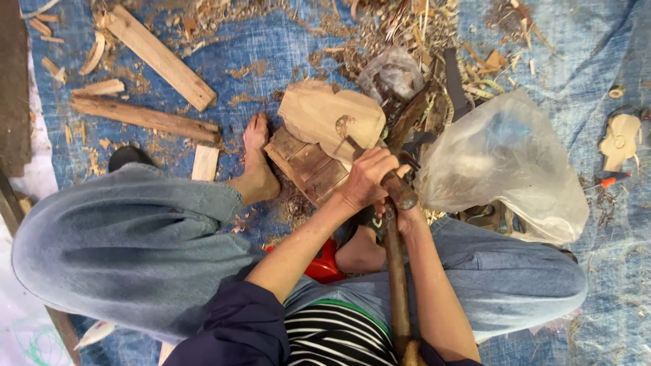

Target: Carving a wooden instrument body using a hammer and a carving tool while sitting on the floor.

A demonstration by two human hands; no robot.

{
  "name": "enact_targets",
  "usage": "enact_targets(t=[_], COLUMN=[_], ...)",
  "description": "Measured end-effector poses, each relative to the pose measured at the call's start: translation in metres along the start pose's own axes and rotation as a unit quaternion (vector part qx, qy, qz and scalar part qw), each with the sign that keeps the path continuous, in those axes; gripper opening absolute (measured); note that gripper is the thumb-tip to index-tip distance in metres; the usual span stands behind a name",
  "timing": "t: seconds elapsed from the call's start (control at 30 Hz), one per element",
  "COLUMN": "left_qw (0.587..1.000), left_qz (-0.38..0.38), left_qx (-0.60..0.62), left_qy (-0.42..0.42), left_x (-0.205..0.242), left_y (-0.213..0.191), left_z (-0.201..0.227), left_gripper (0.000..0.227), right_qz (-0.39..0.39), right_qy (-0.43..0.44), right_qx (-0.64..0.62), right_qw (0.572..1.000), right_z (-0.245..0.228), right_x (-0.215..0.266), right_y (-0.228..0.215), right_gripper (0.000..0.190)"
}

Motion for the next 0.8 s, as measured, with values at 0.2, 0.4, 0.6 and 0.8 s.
enact_targets(t=[0.2,0.4,0.6,0.8], left_qw=[1.0,0.987,0.974,0.982], left_qz=[-0.001,0.055,0.052,-0.01], left_qx=[0.022,0.043,0.082,0.106], left_qy=[-0.011,-0.148,-0.205,-0.153], left_x=[-0.034,-0.062,-0.079,-0.062], left_y=[-0.018,-0.018,-0.024,-0.005], left_z=[0.007,-0.034,-0.031,-0.06], left_gripper=[0.032,0.019,0.021,0.025], right_qz=[0.002,0.072,-0.051,0.075], right_qy=[-0.041,-0.283,-0.378,-0.509], right_qx=[-0.007,0.076,0.197,0.138], right_qw=[0.999,0.953,0.903,0.846], right_z=[-0.044,-0.178,-0.229,-0.26], right_x=[0.011,0.123,0.189,0.214], right_y=[-0.006,-0.007,0.023,-0.008], right_gripper=[0.032,0.037,0.025,0.022])
Point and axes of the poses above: each hand's wrist, its own x-axis away from the middle knuckle, its own y-axis out of the palm, z = x × y, the point moved 9 cm from there along -x, towards the middle knuckle, and after that the axes turned 2 degrees about -y, right-handed, at the moved point
